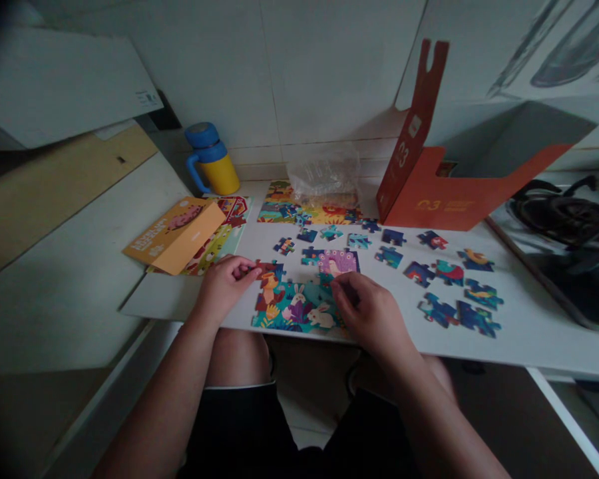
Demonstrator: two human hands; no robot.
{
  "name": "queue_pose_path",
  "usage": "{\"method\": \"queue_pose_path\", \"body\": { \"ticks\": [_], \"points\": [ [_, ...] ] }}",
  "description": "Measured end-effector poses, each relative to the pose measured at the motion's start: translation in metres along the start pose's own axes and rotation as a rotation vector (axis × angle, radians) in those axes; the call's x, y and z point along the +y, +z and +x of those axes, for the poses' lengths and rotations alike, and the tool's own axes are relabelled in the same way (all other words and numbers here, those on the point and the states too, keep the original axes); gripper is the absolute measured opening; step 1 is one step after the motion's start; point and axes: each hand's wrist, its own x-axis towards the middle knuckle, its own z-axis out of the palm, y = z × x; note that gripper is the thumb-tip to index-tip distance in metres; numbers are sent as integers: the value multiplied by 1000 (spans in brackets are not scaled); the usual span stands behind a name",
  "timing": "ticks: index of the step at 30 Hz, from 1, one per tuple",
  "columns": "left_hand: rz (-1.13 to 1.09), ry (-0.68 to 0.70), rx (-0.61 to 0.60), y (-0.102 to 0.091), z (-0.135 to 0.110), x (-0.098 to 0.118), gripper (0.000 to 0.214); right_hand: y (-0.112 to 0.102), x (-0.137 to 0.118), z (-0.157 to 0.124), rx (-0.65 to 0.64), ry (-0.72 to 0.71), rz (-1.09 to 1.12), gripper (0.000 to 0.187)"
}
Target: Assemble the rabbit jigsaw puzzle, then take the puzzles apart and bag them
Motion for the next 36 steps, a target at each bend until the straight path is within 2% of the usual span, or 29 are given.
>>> {"method": "queue_pose_path", "body": {
  "ticks": [6,12,14,18,20,23,26,33,36],
  "points": [
    [40,112,-35,0,-3,3,8,2,-5,-2,15,-95,-59,19],
    [104,262,-2,-3,-14,9,16,2,-12,-4,9,-207,-142,17],
    [69,281,-1,-7,-23,10,16,1,-14,-6,5,-238,-167,16],
    [51,265,113,-17,-53,7,18,-5,-14,-16,10,-306,-274,16],
    [63,298,115,-20,-70,6,18,-11,-11,-25,11,-316,-325,16],
    [65,413,44,-20,-86,4,29,-23,1,-39,52,-286,-366,17],
    [73,486,19,-15,-92,4,37,-41,17,-51,144,-220,-418,19],
    [67,491,2,-10,-89,2,35,-89,62,-77,300,20,-550,20],
    [79,490,2,-10,-90,2,31,-103,80,-87,342,112,-600,28]
  ]
}}
